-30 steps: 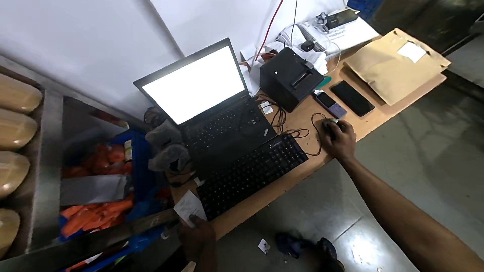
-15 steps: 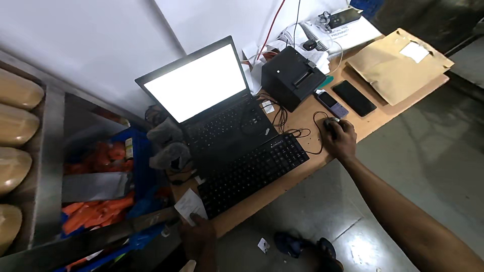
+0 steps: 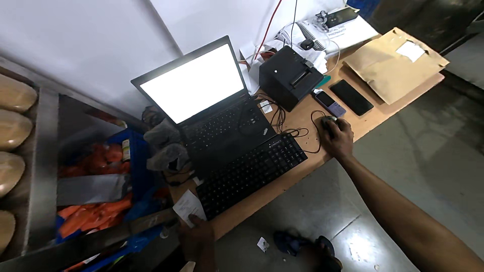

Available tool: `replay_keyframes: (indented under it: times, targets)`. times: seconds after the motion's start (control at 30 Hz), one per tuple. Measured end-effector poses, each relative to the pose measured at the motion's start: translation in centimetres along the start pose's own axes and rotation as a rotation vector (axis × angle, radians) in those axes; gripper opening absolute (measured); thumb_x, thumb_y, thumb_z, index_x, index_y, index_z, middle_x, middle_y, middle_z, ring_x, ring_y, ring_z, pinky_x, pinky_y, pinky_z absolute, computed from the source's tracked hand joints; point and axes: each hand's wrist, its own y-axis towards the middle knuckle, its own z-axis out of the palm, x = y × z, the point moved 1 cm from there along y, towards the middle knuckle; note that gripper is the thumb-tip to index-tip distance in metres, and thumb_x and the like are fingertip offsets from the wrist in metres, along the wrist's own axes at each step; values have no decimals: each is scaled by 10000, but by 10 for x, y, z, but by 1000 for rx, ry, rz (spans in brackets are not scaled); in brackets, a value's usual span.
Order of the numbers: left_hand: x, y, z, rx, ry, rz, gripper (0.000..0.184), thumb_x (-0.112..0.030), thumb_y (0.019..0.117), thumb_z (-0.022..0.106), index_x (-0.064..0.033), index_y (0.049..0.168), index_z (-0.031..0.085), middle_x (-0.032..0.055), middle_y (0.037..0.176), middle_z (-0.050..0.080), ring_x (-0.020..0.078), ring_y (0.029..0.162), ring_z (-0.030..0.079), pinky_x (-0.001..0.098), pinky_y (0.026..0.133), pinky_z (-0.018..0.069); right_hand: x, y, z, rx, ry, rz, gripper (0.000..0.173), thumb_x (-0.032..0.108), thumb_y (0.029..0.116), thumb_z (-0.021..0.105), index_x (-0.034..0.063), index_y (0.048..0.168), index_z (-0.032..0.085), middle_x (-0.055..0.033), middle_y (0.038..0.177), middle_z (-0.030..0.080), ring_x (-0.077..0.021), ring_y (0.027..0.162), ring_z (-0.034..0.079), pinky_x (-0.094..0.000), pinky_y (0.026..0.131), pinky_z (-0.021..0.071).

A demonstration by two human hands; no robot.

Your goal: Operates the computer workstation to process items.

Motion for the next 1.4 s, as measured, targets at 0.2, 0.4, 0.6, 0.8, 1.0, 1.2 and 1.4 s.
replay_keyframes:
  times: [0.2,0.4,0.6,0.8,1.0,1.2,1.4]
  targets:
    - [0,2,3,-12,27,7,602,-445,1087,416,-11,1500,473,244,1382,615,404,1244,632,613,1008,504,1,1,0,-15,-10,7,395,269,961,596,132,1324,667,-249,1411,545,-461,1259,553,-653,959,466]
    - [0,1,0,27,-22,38,595,-416,1093,420,-11,1530,436,244,1446,569,393,1319,581,585,1082,467,2,0,-2,-7,3,24,419,250,944,611,125,1342,655,-261,1416,535,-475,1259,548,-678,941,461]
    - [-4,-1,-5,40,-7,-3,596,-432,1090,426,-17,1518,448,244,1420,587,395,1289,605,594,1052,489,1,1,1,-27,-3,4,390,275,958,591,120,1306,674,-256,1397,544,-471,1230,560,-665,917,468]
    - [-6,-1,-5,31,30,-41,625,-475,1083,415,0,1484,474,249,1369,618,397,1238,637,593,1011,514,3,3,-1,-17,0,14,379,282,966,586,117,1293,684,-253,1402,545,-468,1246,552,-668,933,462]
    - [-4,-2,-7,41,14,-18,641,-470,1081,424,12,1502,450,262,1422,577,401,1288,603,571,1055,495,9,2,-7,7,32,49,561,407,942,539,132,1429,583,-266,1475,489,-491,1263,541,-703,944,439]
    - [-7,-10,-15,32,-46,41,618,-428,1092,425,-6,1544,416,263,1454,556,408,1318,581,572,1095,465,-1,1,2,-7,27,6,520,356,932,558,116,1387,630,-269,1448,533,-485,1266,561,-679,977,454]
    - [1,-7,-4,8,-95,81,628,-443,1091,412,9,1528,432,282,1461,542,438,1339,553,606,1106,444,0,3,-1,-6,68,-38,480,397,958,551,132,1340,669,-241,1435,559,-466,1233,594,-666,962,482]
